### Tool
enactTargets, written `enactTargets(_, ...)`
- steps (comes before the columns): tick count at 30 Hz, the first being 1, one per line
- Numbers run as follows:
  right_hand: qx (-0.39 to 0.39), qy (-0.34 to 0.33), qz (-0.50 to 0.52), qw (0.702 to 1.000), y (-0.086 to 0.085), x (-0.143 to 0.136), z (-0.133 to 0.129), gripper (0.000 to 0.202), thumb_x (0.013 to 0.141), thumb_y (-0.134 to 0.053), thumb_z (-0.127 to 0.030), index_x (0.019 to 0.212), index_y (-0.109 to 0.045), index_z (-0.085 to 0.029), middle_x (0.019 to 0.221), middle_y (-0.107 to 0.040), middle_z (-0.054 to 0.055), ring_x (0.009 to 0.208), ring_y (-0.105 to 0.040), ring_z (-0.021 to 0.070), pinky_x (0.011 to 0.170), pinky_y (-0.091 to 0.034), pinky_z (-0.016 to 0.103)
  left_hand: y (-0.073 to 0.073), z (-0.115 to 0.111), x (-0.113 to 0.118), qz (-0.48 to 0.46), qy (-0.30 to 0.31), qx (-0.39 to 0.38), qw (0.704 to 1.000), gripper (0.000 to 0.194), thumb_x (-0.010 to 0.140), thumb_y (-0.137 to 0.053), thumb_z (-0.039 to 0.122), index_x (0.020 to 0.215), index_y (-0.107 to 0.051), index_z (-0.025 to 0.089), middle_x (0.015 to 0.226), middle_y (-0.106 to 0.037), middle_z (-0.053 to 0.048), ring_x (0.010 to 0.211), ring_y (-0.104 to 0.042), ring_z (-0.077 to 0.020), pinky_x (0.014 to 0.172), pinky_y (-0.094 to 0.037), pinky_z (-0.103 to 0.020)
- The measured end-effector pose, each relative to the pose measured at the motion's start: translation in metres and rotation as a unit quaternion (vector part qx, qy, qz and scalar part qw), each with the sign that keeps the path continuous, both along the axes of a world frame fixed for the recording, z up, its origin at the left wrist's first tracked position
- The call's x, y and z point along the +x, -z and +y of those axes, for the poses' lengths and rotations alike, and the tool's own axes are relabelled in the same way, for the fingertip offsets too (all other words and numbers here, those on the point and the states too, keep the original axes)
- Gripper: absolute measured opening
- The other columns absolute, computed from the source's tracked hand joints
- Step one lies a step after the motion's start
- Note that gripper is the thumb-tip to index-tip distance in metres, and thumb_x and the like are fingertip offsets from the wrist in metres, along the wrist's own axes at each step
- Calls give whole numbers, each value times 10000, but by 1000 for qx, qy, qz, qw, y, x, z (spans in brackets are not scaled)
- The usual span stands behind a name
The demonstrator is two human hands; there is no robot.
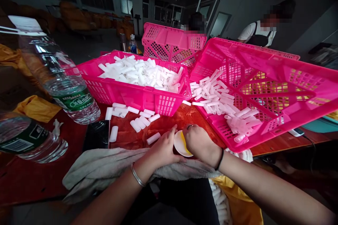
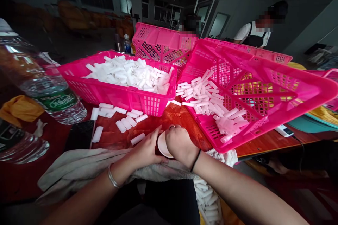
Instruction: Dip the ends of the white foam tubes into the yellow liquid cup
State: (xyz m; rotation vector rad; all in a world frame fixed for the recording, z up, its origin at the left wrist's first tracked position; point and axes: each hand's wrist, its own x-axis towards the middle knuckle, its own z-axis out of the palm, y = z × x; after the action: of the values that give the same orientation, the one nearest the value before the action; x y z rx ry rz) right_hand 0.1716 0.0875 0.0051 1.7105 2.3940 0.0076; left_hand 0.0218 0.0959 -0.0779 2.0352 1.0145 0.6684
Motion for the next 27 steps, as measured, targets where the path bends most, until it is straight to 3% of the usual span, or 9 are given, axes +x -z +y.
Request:
enactTargets(6,-51,57,185,980,8,36,13,204,849,-476,-80,838,-679,-101,841,-693,114,769,-648,194,676,-456,252,0,0,-1,-7,3,-9,1000,1198,559,-892,315,1486,-143,195,1402,-441,-185,1289,-413,-348,1060,-348,-513)
enactTargets(14,-155,85,427,887,23,61,20,150,832,-501,-184,806,-637,-125,796,-657,42,719,-591,146,653,-463,229,-7,0,-8,0,1,-56,998,1192,576,-881,278,1489,-120,189,1407,-437,-170,1299,-398,-324,1090,-316,-490)
enactTargets(21,-201,166,462,848,43,72,38,75,732,-570,-172,704,-621,-124,581,-528,-20,503,-430,102,483,-344,222,-15,0,-8,16,4,-54,998,1176,587,-869,245,1486,-112,187,1397,-454,-151,1281,-417,-319,1089,-321,-479)
enactTargets(27,-197,157,467,848,53,86,44,122,760,-577,-228,723,-626,-123,653,-579,4,563,-476,115,543,-394,235,-15,-1,-8,35,9,-34,999,1136,614,-853,284,1483,-126,193,1422,-433,-141,1308,-390,-332,1105,-305,-497)
